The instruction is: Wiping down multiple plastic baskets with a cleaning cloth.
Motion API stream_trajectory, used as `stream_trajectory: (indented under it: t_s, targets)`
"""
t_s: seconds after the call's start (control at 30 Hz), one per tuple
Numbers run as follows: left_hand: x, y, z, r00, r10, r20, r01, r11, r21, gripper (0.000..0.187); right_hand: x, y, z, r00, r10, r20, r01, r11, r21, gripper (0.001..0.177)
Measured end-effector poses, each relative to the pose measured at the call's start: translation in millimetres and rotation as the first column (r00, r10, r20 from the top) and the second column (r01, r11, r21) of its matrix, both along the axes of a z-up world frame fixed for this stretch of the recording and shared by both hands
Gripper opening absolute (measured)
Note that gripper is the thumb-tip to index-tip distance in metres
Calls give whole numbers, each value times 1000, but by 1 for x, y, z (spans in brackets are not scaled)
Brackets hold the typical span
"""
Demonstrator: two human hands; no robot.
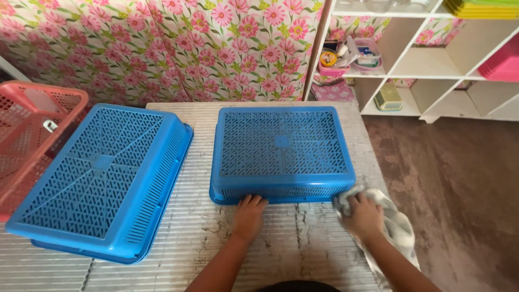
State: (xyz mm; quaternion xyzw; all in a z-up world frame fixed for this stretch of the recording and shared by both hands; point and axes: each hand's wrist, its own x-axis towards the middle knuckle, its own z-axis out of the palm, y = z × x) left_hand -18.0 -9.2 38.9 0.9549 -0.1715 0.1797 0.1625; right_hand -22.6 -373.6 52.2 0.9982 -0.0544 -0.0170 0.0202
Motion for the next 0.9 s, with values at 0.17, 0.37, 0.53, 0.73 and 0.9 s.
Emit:
stream_trajectory:
  t_s: [0.17, 0.37, 0.53, 0.73, 0.9]
  targets:
    - [2, -1, -2, 991, -11, 133, 12, 1000, -4, 25, -4, 53, 26, 995, 100, -27, -102, 993, -61, 60]
    - [19, 7, -41, 983, -66, 170, 56, 996, 63, 17, 3, 89, 27, 977, 205, -62, -196, 973, 120, 66]
    - [0, 27, 0, 975, -96, 200, 90, 995, 36, 23, 14, 40, 2, 995, 92, -49, -89, 993, 72, 65]
    - [-17, 69, -5, 998, -29, 56, 26, 998, 57, 25, 8, 53, 7, 998, -57, -35, 55, 997, -48, 71]
    - [-5, 65, -17, 999, 10, -41, -7, 997, 71, 24, -4, 121, 4, 993, 101, -66, -111, 980, -167, 64]
